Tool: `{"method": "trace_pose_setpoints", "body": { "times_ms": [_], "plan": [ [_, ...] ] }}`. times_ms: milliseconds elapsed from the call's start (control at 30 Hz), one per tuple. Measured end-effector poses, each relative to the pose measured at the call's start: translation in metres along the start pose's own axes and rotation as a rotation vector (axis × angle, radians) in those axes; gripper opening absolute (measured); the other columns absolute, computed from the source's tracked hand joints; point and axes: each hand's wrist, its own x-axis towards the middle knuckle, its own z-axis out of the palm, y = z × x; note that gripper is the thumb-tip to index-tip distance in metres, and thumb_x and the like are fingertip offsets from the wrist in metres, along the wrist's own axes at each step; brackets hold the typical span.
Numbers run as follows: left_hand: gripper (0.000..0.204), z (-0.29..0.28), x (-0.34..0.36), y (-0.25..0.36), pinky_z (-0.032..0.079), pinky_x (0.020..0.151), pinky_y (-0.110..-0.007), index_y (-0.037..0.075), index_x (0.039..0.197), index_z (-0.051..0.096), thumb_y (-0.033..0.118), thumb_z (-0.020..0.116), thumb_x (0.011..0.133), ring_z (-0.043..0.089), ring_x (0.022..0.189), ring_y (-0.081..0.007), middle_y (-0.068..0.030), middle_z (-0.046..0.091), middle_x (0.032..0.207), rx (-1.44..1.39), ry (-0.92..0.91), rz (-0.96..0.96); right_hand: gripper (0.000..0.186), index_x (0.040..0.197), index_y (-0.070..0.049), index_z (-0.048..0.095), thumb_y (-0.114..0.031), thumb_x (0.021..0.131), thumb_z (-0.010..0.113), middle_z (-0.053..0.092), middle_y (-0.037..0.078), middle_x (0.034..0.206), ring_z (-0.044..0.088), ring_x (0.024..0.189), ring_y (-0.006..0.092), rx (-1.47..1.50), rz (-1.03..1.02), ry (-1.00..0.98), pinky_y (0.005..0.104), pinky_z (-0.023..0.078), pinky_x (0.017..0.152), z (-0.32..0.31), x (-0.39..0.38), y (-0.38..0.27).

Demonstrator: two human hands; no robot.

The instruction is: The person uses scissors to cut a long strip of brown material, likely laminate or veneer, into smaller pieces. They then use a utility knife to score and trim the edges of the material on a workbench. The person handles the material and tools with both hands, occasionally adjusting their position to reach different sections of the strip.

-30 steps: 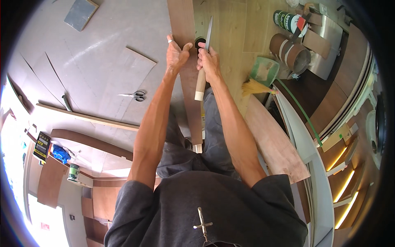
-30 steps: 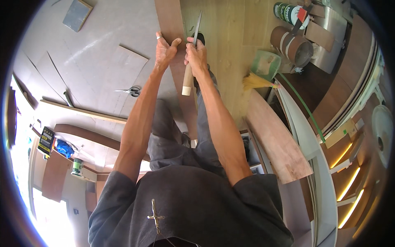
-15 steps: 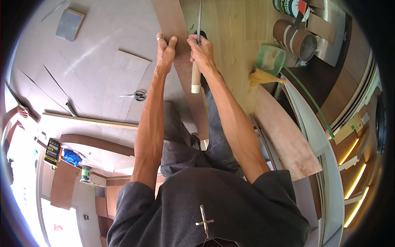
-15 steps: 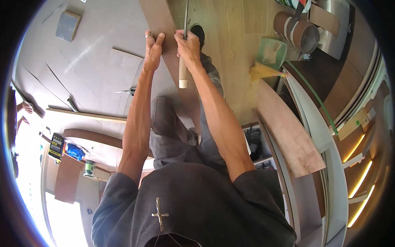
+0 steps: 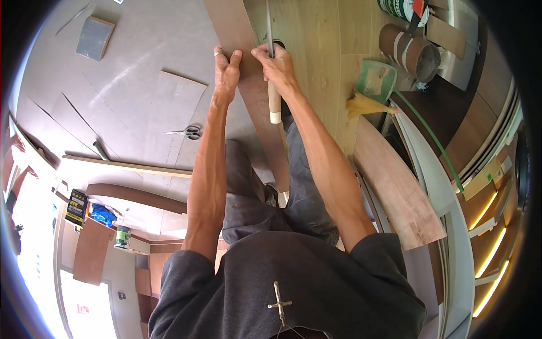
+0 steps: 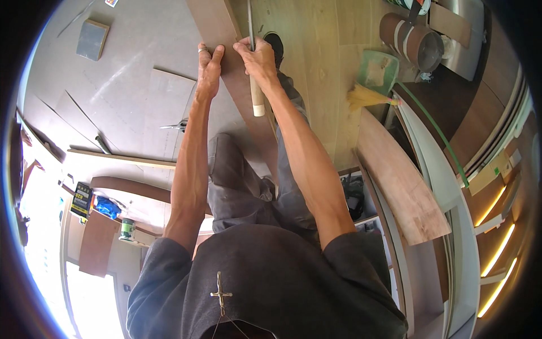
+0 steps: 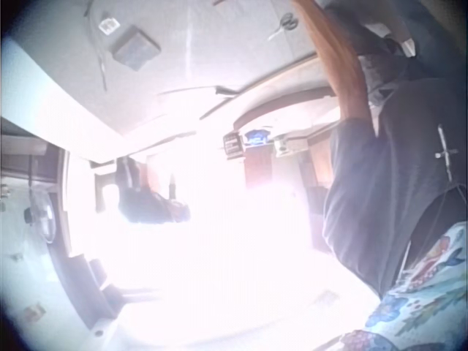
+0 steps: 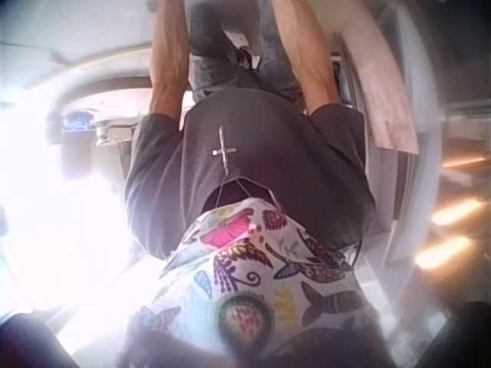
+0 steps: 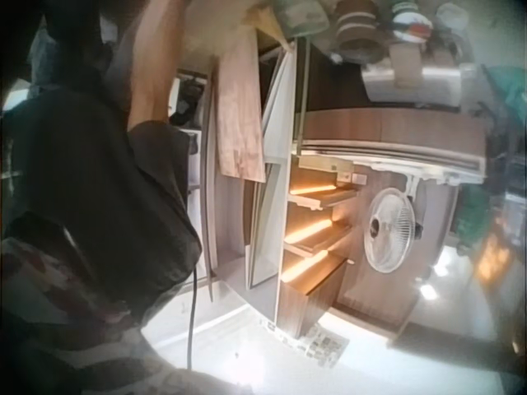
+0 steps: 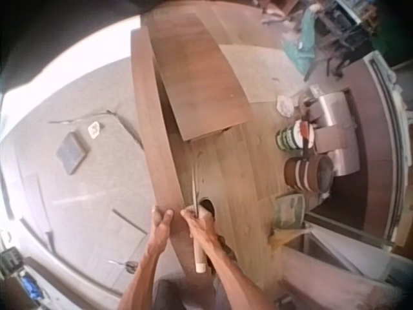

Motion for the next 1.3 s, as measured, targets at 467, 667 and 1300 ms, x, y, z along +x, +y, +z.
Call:
{"method": "trace_pose_setpoints", "body": {
  "times_ms": [467, 667, 1300],
  "plan": [
    [0.042, 0.002, 0.004, -0.009, 0.040, 0.099, -0.035, 0.000, 0.130, 0.038, 0.014, 0.055, 0.095, 0.051, 0.112, -0.0242, -0.0178, 0.054, 0.122, 0.095, 0.051, 0.057, 0.018, 0.091, -0.001, 0.064, -0.017, 0.083, 0.067, 0.062, 0.007, 0.064, 0.057, 0.054, 0.0143, -0.045, -0.095, 0.222, 0.0320, 0.048, 0.054, 0.019, -0.002, 0.018],
    [0.043, -0.001, 0.005, -0.006, 0.038, 0.100, -0.035, -0.001, 0.131, 0.038, 0.014, 0.055, 0.094, 0.050, 0.113, -0.0245, -0.0172, 0.053, 0.124, 0.085, 0.032, 0.045, 0.017, 0.091, -0.001, 0.064, -0.016, 0.084, 0.066, 0.065, 0.010, 0.067, 0.061, 0.056, 0.0175, -0.101, -0.155, 0.275, 0.0336, 0.049, 0.055, 0.021, -0.010, 0.009],
    [0.049, 0.005, 0.007, -0.003, 0.043, 0.095, -0.035, -0.002, 0.126, 0.038, 0.018, 0.064, 0.090, 0.053, 0.109, -0.0248, -0.0181, 0.055, 0.118, 0.214, 0.057, 0.057, 0.018, 0.088, -0.001, 0.066, -0.017, 0.081, 0.070, 0.055, 0.000, 0.061, 0.049, 0.054, 0.0094, -0.080, -0.174, 0.256, 0.0292, 0.042, 0.051, 0.018, -0.003, 0.013]
  ]
}}
